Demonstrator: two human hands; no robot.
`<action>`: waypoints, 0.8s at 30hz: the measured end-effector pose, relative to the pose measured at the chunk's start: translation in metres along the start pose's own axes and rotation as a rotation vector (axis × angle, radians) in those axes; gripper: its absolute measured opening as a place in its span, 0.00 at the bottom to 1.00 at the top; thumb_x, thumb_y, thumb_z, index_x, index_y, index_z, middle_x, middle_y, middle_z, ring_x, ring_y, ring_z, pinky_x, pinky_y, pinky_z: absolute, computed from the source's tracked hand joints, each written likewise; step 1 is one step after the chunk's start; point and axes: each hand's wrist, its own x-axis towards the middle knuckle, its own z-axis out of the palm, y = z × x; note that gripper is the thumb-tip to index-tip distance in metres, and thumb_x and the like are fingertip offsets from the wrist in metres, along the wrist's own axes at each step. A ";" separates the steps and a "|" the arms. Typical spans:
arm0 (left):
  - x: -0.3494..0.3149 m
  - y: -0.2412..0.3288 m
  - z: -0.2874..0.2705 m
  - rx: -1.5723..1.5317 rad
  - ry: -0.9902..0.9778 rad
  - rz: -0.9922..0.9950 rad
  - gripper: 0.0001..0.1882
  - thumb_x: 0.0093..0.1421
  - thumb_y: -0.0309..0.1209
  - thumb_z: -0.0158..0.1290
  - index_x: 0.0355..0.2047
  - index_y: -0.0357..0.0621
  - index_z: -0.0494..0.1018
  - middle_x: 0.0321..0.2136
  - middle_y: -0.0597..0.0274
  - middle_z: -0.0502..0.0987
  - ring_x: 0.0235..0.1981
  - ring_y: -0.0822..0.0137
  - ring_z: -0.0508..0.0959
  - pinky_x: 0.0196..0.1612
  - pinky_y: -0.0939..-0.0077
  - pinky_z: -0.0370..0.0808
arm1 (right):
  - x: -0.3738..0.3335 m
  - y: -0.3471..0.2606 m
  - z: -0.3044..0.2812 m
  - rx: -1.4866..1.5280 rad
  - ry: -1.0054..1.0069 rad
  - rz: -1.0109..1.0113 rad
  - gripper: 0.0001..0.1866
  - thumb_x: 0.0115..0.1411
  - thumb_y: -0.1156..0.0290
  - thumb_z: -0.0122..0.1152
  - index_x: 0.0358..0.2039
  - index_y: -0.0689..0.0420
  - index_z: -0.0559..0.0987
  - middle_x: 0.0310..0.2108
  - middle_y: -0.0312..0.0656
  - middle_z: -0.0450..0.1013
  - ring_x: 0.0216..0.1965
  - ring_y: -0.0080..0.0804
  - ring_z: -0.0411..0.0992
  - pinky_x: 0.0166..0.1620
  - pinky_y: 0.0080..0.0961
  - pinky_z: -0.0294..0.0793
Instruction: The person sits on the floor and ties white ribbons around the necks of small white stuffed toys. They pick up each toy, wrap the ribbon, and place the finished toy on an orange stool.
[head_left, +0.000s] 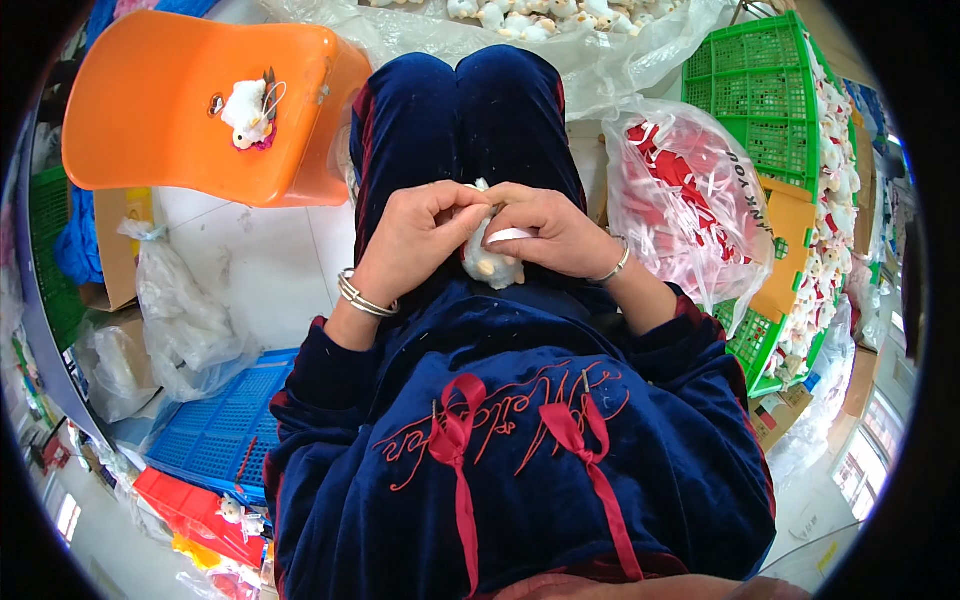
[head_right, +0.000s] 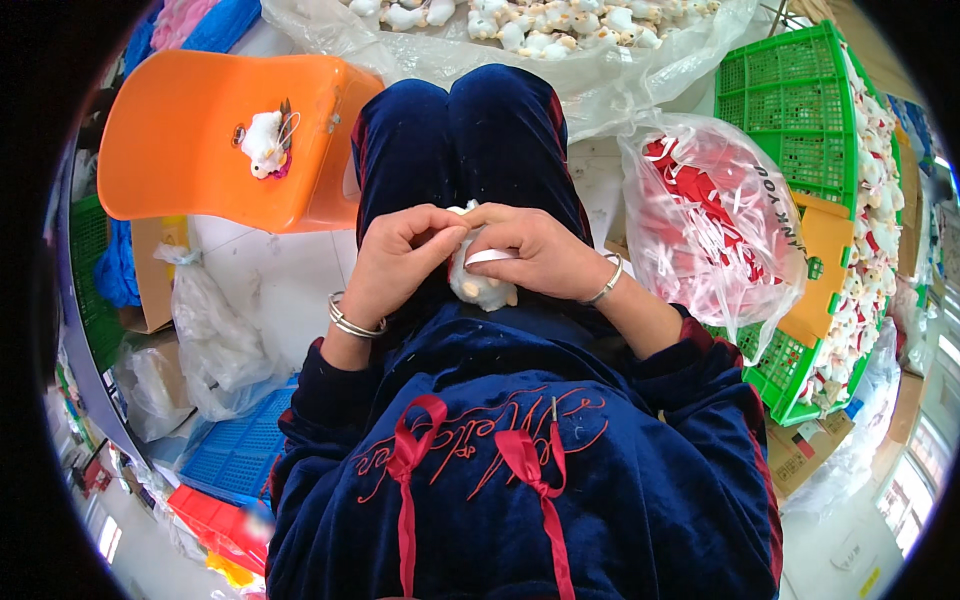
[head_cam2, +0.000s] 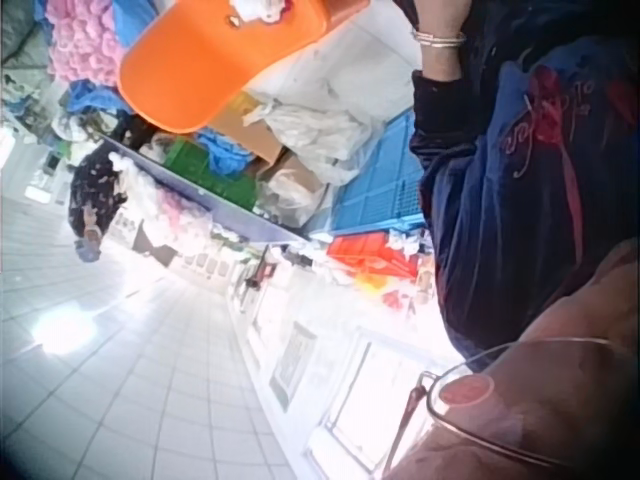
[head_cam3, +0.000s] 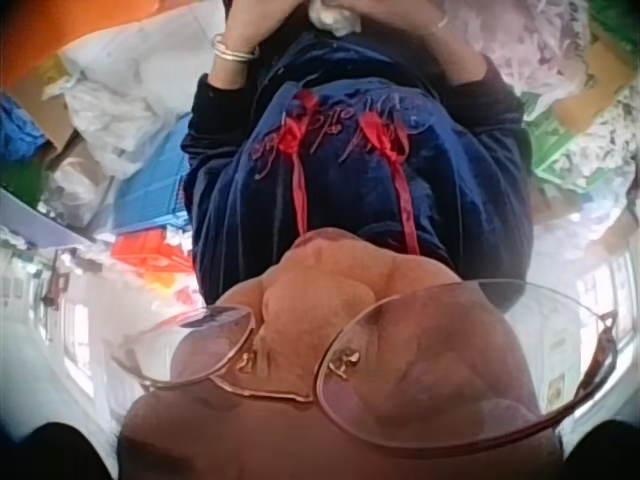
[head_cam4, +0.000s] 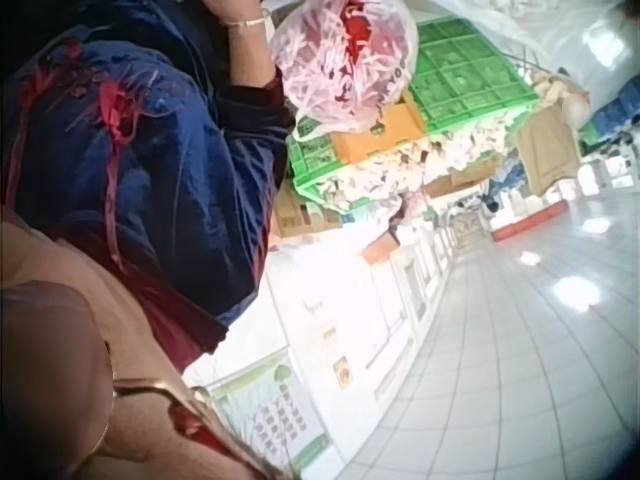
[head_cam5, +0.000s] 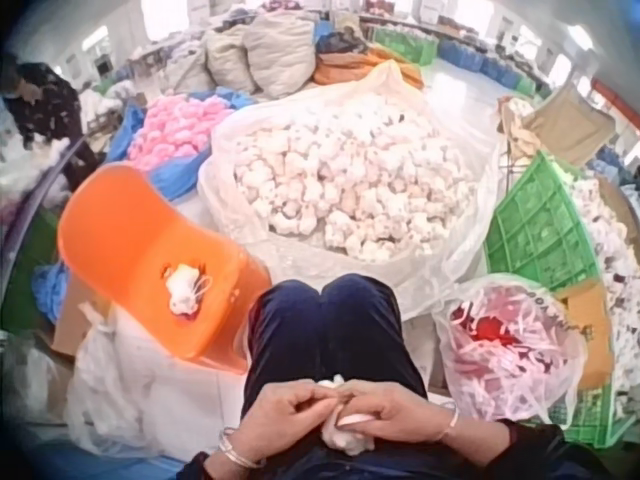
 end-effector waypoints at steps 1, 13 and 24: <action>0.004 0.008 -0.004 0.061 -0.030 0.056 0.08 0.66 0.26 0.59 0.42 0.36 0.82 0.31 0.68 0.83 0.31 0.79 0.79 0.36 0.84 0.76 | 0.003 -0.004 -0.001 0.001 -0.020 0.007 0.08 0.60 0.74 0.68 0.40 0.59 0.84 0.49 0.44 0.77 0.49 0.39 0.77 0.53 0.30 0.75; 0.007 -0.020 0.016 -0.191 0.358 0.193 0.04 0.65 0.21 0.57 0.40 0.38 0.76 0.37 0.67 0.75 0.32 0.80 0.73 0.35 0.85 0.71 | -0.001 0.005 -0.005 0.077 0.098 0.116 0.05 0.62 0.75 0.68 0.38 0.61 0.85 0.41 0.40 0.77 0.43 0.30 0.75 0.48 0.26 0.73; -0.014 -0.022 0.036 0.080 0.279 0.216 0.05 0.61 0.21 0.62 0.38 0.36 0.82 0.34 0.62 0.80 0.29 0.77 0.77 0.32 0.83 0.74 | 0.006 -0.022 -0.016 -0.213 0.077 0.034 0.05 0.61 0.75 0.69 0.38 0.59 0.84 0.36 0.39 0.71 0.39 0.31 0.70 0.42 0.26 0.69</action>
